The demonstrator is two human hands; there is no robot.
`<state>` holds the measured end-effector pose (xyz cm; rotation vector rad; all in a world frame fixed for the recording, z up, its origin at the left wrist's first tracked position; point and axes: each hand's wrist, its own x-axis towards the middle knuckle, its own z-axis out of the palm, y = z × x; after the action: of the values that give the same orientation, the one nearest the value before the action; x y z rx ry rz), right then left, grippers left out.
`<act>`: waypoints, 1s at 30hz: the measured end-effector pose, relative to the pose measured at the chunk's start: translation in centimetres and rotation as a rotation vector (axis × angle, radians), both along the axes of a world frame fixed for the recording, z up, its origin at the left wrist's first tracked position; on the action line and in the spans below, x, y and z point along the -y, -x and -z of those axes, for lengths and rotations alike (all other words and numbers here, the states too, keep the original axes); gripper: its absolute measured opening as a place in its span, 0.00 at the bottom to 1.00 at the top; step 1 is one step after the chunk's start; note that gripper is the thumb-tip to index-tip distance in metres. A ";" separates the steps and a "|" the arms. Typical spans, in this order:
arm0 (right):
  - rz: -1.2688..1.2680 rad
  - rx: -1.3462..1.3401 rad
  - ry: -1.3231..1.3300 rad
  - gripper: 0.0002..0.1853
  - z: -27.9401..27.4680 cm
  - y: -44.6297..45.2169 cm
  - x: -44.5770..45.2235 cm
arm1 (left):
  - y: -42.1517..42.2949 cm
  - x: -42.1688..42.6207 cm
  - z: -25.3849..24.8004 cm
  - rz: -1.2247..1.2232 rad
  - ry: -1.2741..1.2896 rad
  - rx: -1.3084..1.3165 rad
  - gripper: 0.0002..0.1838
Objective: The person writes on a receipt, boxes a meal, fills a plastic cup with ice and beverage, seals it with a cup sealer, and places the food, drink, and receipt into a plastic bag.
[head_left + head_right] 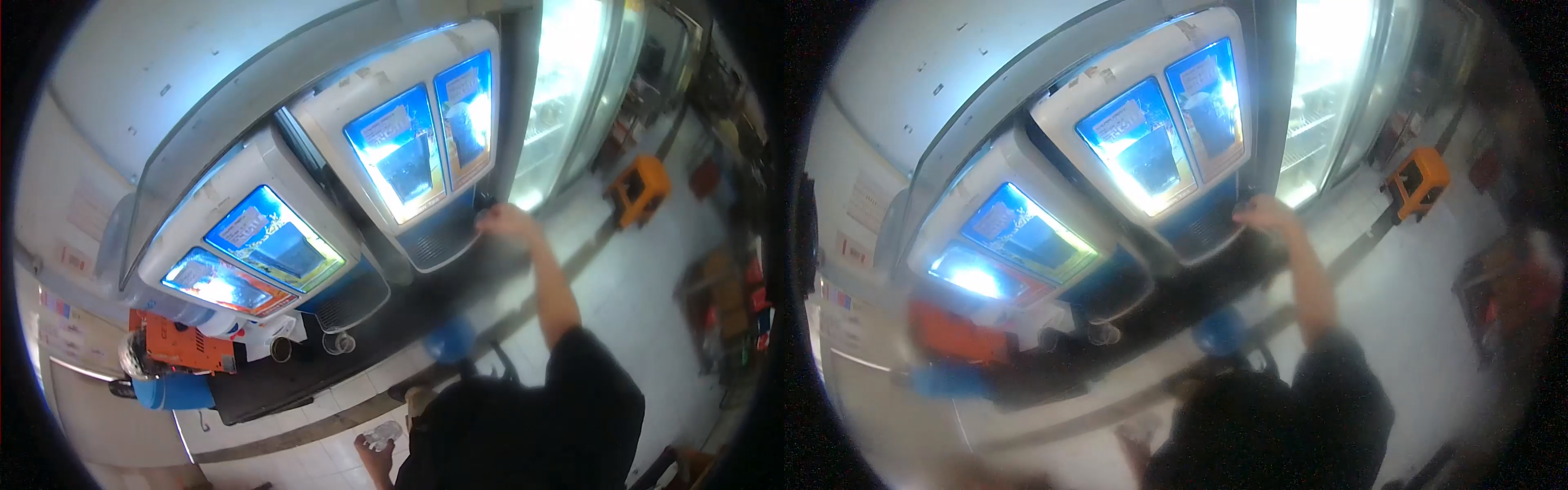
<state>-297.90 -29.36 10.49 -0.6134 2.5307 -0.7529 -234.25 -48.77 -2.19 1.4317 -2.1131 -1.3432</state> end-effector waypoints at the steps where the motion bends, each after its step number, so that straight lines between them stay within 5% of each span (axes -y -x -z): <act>1: 0.002 0.080 0.205 0.25 0.6 1.0 -1.8 | -0.7 0.3 2.0 0.030 0.038 0.003 0.42; 2: 0.038 0.238 0.628 0.32 1.9 2.6 -3.8 | -1.5 0.5 4.3 0.059 0.077 0.005 0.43; 5: 0.043 0.210 0.925 0.32 12.2 -0.6 -5.9 | -0.4 -1.0 4.8 0.034 0.243 0.178 0.45; 8: -0.966 0.205 -0.272 0.27 12.3 -2.0 -3.3 | -1.5 0.5 8.7 0.090 0.079 0.104 0.46; 9: -0.965 0.198 -0.266 0.27 11.0 -2.3 -2.7 | -1.8 -1.0 9.4 0.095 0.249 0.121 0.45; 11: -0.436 -0.073 0.203 0.29 6.5 -5.4 -1.0 | -1.9 -1.5 10.6 0.046 0.152 0.108 0.45; 13: -0.026 0.151 0.624 0.33 4.1 -6.8 1.4 | -1.7 -2.2 12.7 -0.024 0.093 0.125 0.43; 15: 0.114 -0.099 0.873 0.31 7.4 -5.9 4.2 | -3.1 -2.5 15.3 -0.047 0.042 0.162 0.45; 20: 0.457 -0.554 0.802 0.28 8.7 -1.1 6.7 | -7.3 -2.6 21.8 0.107 0.234 0.437 0.49; 30: 0.430 -0.474 0.596 0.27 9.0 2.8 9.6 | -3.4 -3.3 21.2 0.003 0.121 0.610 0.49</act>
<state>-300.66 -39.00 1.53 -0.4633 2.9058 -1.7324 -230.87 -45.50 -23.38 1.9656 -2.4903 -0.8174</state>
